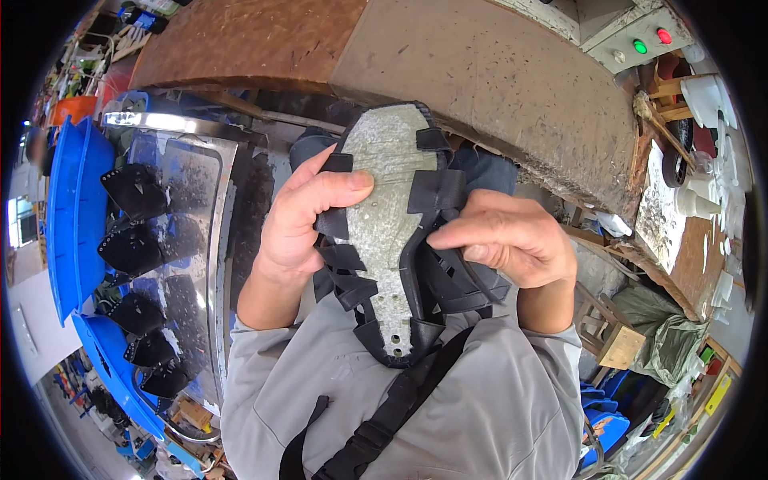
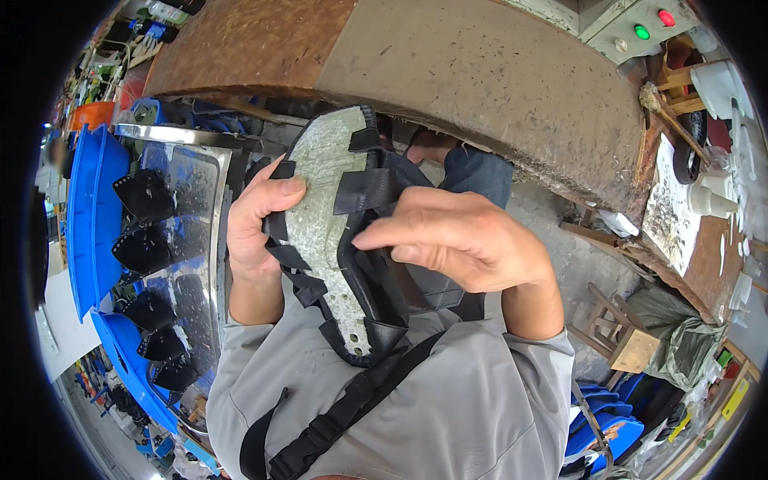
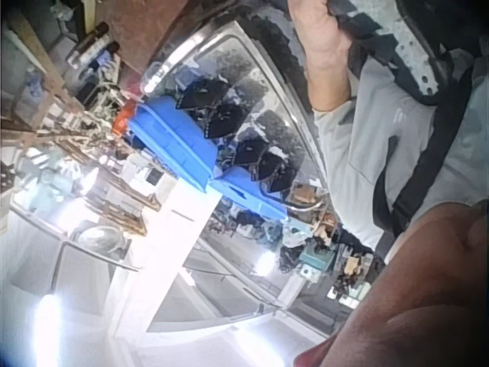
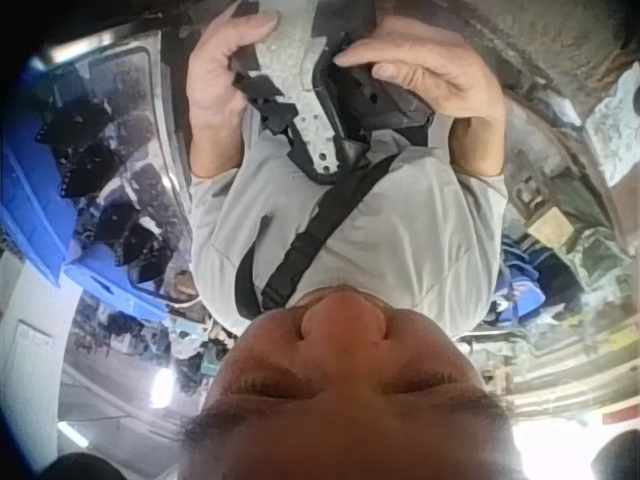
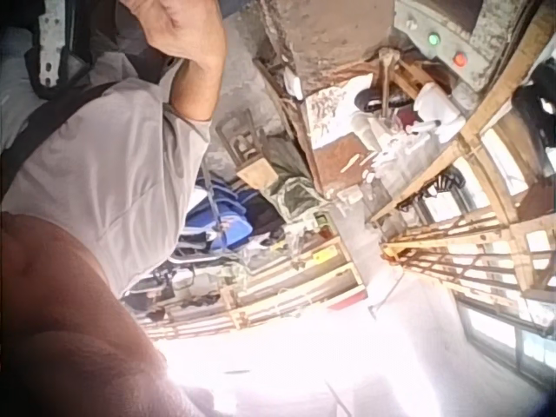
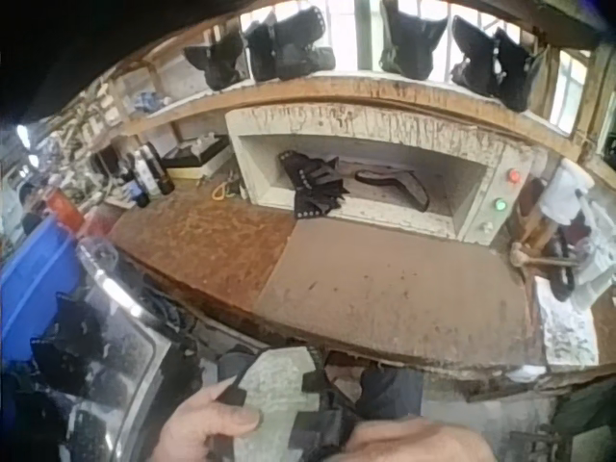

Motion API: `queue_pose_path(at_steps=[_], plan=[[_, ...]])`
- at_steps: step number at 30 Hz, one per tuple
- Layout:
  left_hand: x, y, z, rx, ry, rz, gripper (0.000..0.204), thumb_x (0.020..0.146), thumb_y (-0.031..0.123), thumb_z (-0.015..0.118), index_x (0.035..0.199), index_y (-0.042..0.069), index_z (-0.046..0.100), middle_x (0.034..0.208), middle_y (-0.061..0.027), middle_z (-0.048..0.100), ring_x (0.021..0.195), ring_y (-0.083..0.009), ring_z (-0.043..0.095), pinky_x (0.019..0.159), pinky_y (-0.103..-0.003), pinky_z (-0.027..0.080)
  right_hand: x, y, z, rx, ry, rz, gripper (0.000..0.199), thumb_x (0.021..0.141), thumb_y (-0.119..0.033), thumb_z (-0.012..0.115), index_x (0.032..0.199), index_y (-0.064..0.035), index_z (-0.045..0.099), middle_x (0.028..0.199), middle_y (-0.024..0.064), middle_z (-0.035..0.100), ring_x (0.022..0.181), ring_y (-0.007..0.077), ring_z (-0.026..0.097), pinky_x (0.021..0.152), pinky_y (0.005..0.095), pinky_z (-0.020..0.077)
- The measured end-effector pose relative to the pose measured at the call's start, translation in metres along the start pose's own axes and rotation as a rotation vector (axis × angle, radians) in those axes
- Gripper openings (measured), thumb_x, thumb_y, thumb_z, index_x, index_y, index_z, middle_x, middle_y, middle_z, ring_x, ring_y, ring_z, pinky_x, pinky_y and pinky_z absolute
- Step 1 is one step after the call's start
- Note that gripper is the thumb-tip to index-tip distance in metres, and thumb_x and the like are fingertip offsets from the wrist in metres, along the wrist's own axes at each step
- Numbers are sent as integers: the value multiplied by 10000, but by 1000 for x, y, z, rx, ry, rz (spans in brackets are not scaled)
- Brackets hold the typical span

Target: Manually assembling a sandal by wrapping and securing leather straps around the insole over a shoe last.

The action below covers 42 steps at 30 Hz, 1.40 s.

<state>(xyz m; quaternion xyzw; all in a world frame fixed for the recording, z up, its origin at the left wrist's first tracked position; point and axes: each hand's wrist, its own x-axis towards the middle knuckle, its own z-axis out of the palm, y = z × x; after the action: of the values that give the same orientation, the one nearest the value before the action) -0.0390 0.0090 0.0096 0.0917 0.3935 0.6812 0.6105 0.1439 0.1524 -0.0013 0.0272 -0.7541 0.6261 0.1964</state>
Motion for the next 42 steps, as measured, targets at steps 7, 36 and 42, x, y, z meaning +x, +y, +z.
queue_pose_path(at_steps=[7, 36, 42], plan=[[2, -1, -2, 14, -23, -5, 405, 805, 75, 528, 1180, -72, 491, 1064, -150, 606, 931, -205, 607, 835, -300, 477, 3, -2, -10, -165, -213, -28, 227, 770, -121, 686, 960, 3, 666, 768, 86, 570, 676, 184, 560, 591, 290, 447], [12, -4, -1, 46, -29, -50, 433, 799, 92, 535, 1203, -58, 489, 1076, -137, 602, 940, -195, 600, 847, -298, 468, -11, 4, 29, -304, 296, -83, 246, 777, -151, 709, 932, -13, 576, 680, 42, 516, 542, 163, 511, 478, 280, 402], [13, -4, -3, 13, -59, -54, 449, 792, 86, 521, 1211, -69, 474, 1091, -153, 597, 962, -215, 598, 862, -310, 466, -11, -8, 12, -336, 81, -30, 381, 721, -271, 738, 969, -20, 592, 594, 31, 526, 479, 189, 533, 430, 287, 397]])
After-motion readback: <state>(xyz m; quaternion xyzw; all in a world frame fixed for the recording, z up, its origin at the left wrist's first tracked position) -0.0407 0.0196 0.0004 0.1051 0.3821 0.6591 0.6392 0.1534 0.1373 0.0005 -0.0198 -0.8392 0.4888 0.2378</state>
